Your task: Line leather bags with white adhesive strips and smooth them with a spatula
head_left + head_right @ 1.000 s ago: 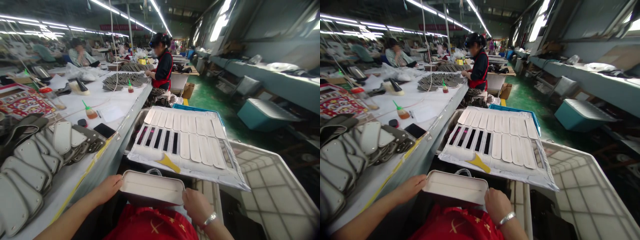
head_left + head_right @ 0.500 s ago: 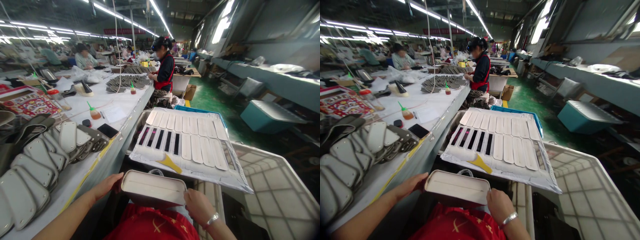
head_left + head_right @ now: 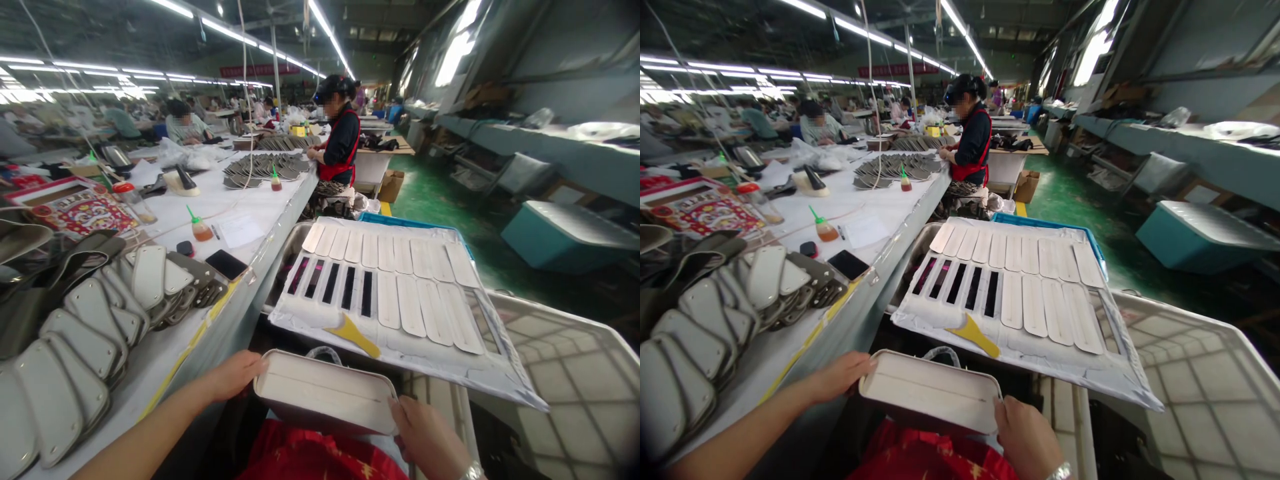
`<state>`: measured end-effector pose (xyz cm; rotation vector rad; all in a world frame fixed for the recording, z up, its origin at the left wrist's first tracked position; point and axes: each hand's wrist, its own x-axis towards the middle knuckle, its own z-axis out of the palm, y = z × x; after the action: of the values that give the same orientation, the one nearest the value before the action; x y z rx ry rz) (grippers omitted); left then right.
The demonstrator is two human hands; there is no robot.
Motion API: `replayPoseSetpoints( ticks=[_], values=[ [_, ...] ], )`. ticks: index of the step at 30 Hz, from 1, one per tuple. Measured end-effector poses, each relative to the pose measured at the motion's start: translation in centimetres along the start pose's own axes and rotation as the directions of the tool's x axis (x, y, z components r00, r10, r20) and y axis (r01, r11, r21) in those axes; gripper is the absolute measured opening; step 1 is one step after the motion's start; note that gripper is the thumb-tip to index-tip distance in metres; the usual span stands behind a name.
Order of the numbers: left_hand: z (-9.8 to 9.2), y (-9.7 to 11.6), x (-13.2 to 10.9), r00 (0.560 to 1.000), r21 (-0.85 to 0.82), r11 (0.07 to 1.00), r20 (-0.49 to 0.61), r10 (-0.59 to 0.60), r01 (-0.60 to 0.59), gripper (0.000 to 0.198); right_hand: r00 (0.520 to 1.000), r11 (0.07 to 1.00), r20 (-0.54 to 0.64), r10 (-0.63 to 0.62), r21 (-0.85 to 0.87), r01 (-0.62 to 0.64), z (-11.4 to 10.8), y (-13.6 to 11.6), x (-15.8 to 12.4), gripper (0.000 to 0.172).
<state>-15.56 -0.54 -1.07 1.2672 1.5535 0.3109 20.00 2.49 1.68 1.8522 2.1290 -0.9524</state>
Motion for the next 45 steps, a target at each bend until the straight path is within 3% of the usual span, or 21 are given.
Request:
replayPoseSetpoints(
  ticks=[4, 9, 16, 21, 27, 32, 37, 41, 45],
  values=[
    [0.3, 0.5, -0.5, 0.989, 0.131, 0.989, -0.123, 0.087, -0.071, 0.044, 0.999, 0.996, 0.012, 0.032, 0.087, -0.033, 0.2, -0.1, 0.1, 0.042],
    [0.4, 0.8, -0.5, 0.966, 0.168, 0.980, -0.217, 0.141, -0.105, 0.036, 1.000, 1.000, -0.016, 0.023, -0.019, -0.023, -0.2, -0.7, 0.0, 0.040],
    [-0.1, -0.6, -0.9, 0.994, -0.198, 0.975, -0.038, 0.099, -0.105, 0.055, 0.999, 1.000, 0.026, 0.018, 0.012, -0.019, -0.3, -1.0, 0.1, 0.044],
    [0.7, -2.1, -1.0, 0.994, -0.413, 0.904, -0.055, 0.096, -0.110, 0.047, 0.999, 0.998, 0.002, 0.038, 0.056, -0.038, -0.2, -1.0, -0.1, 0.045],
    [1.9, -3.1, -1.1, 0.992, -0.492, 0.862, -0.089, 0.092, -0.124, 0.035, 0.999, 1.000, -0.013, 0.031, 0.005, -0.031, -0.2, -1.1, -0.1, 0.037],
    [1.9, -2.5, -1.5, 0.991, -0.366, 0.923, -0.095, 0.090, -0.119, 0.041, 0.999, 0.999, -0.011, 0.044, 0.024, -0.044, -0.3, -1.2, -0.2, 0.037],
    [0.7, -0.6, -1.3, 0.990, -0.009, 0.998, -0.123, 0.065, -0.067, 0.040, 0.999, 0.999, 0.013, 0.046, -0.003, -0.046, -0.3, -1.2, -0.1, 0.039],
    [0.2, 0.4, -1.2, 0.980, 0.234, 0.970, -0.163, 0.111, -0.071, 0.038, 1.000, 0.995, 0.007, 0.003, -0.098, -0.002, -0.2, -1.2, -0.2, 0.037],
    [0.3, 0.7, -1.0, 0.978, 0.342, 0.937, -0.164, 0.129, -0.066, 0.036, 0.999, 0.986, 0.012, -0.032, -0.162, 0.033, -0.2, -1.0, -0.3, 0.033]
  ],
)
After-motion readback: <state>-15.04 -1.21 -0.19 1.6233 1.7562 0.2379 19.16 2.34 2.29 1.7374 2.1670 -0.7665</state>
